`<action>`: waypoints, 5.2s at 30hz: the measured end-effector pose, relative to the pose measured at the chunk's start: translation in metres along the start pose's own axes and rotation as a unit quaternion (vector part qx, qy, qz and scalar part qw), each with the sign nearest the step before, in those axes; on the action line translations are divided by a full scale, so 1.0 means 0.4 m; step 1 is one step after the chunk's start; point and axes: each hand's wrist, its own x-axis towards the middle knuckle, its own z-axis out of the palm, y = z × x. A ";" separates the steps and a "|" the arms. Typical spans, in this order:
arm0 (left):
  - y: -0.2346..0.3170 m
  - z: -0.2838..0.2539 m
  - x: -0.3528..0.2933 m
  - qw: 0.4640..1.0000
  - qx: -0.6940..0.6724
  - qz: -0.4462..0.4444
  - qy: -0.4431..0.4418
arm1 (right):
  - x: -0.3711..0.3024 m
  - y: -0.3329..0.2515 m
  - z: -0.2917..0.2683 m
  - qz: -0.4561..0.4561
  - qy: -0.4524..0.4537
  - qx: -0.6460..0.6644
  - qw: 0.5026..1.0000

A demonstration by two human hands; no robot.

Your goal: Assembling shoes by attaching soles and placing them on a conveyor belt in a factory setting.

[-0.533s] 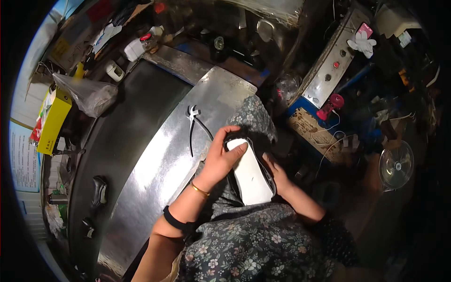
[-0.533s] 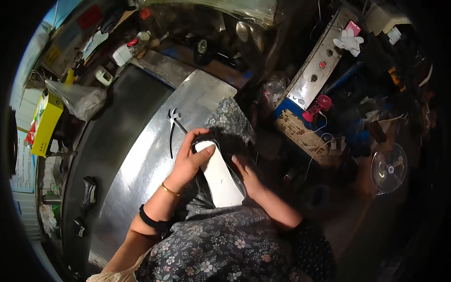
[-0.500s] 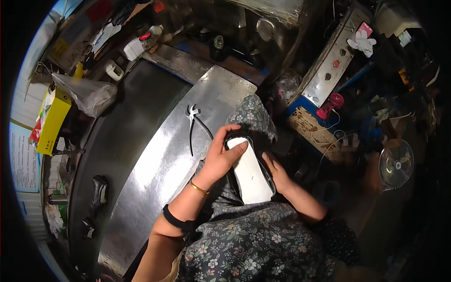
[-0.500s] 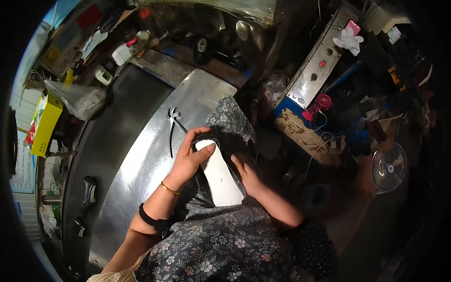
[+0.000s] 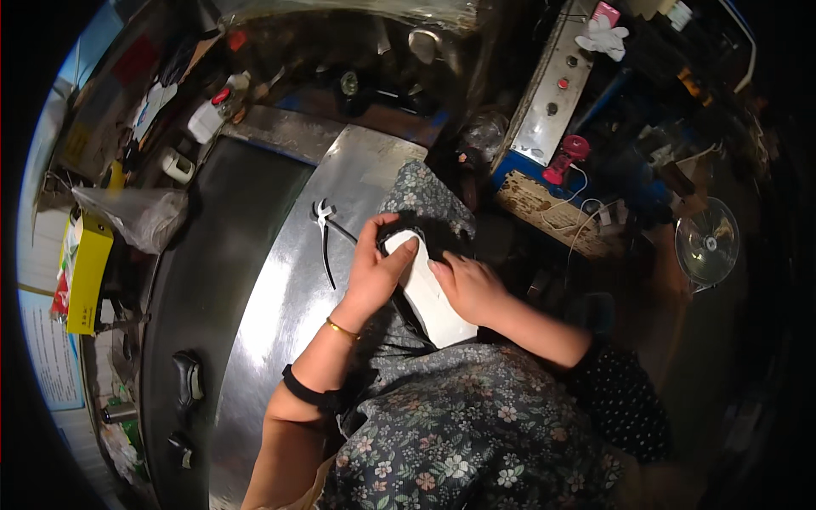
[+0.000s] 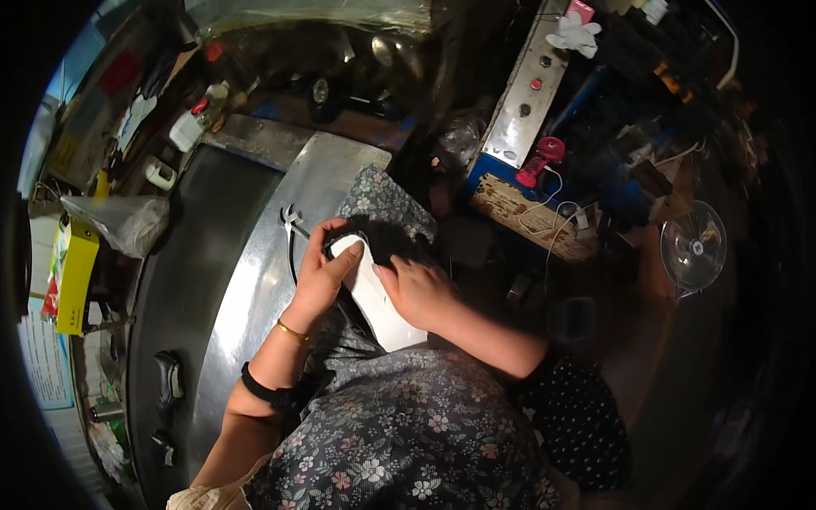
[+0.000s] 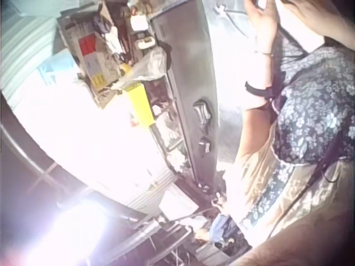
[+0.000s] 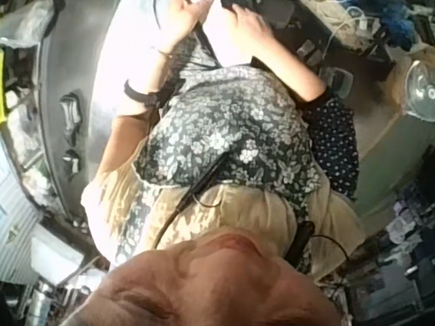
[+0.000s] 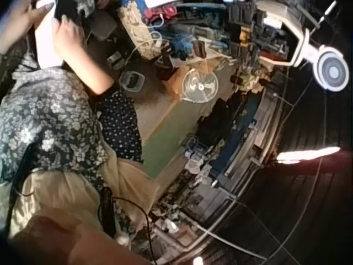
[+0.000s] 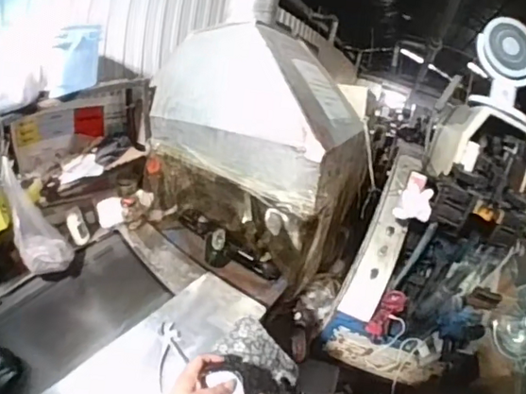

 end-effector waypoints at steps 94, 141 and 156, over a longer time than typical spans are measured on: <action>-0.117 -0.257 -0.133 0.961 -0.081 -0.009 0.265 | 0.104 0.212 -0.097 0.008 0.243 0.450 0.859; -0.318 -0.380 -0.172 0.746 0.582 -0.071 0.317 | 0.826 0.231 -0.105 0.010 0.088 0.365 0.927; -0.313 -0.422 -0.178 0.775 0.527 -0.054 0.345 | 1.346 -0.251 0.370 -0.120 0.114 -0.007 0.986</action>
